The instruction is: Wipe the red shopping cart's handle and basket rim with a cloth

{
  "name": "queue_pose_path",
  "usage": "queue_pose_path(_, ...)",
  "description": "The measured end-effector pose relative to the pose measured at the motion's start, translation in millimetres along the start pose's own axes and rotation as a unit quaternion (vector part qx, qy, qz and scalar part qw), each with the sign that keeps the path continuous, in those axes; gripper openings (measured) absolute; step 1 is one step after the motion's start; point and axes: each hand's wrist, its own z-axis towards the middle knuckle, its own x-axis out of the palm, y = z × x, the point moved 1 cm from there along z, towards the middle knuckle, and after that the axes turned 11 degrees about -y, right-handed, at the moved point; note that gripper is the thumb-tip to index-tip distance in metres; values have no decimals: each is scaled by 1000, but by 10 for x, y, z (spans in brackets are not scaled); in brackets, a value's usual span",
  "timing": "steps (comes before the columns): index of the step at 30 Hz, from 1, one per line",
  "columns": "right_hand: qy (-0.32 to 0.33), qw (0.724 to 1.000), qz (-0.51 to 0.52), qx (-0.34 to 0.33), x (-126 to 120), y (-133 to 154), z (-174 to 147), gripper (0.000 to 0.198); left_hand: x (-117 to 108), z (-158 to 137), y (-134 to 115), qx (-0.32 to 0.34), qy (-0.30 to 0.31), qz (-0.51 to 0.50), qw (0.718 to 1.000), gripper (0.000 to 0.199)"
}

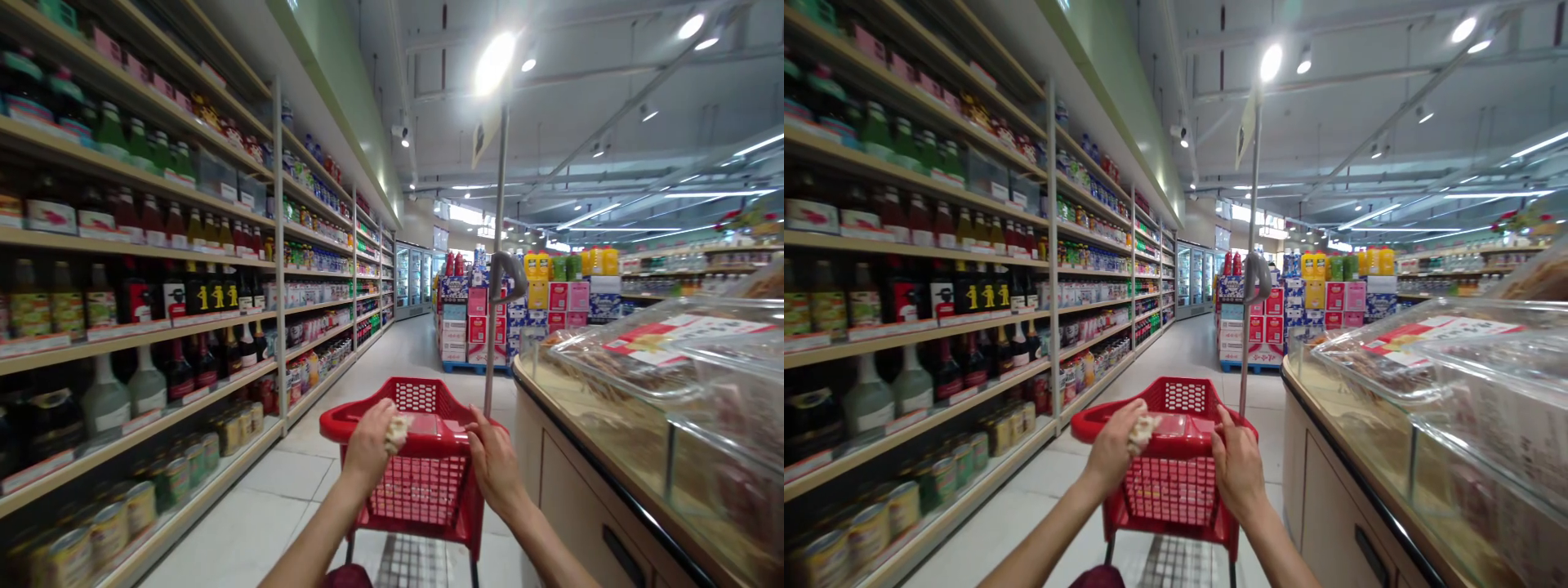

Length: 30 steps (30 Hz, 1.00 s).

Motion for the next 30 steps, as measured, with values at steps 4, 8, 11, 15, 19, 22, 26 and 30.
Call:
queue_pose_path(4, -10, 1000, -20, -4, 53, 52, -16, 39, 46, 40, -85, -23, 4, 23, 999, 29)
queue_pose_path(8, -6, 1000, -5, -10, 21, 19, -21, 39, 266, 26, -472, 120, 36, -56, 991, 36)
queue_pose_path(11, 0, 1000, 1, -4, -21, -24, -19, 39, 134, 31, -256, 81, 39, -42, 995, 37)
queue_pose_path(15, -5, 1000, -24, -8, 29, -3, -32, 38, -107, 72, 95, -76, 9, 43, 996, 26)
queue_pose_path(19, -11, 999, -37, -28, 71, 7, -48, 38, 123, 42, -330, 55, 20, -5, 998, 29)
queue_pose_path(22, 0, 999, -28, -36, 14, -36, -45, 39, 248, -25, -495, 153, 16, -47, 987, 35)
queue_pose_path(26, 11, 999, -30, -31, -40, -73, -45, 38, -23, -106, 146, 109, -20, -14, 994, 37)
queue_pose_path(30, -4, 998, -43, -41, 17, -40, -67, 38, -208, -146, 603, -25, -74, 54, 995, 30)
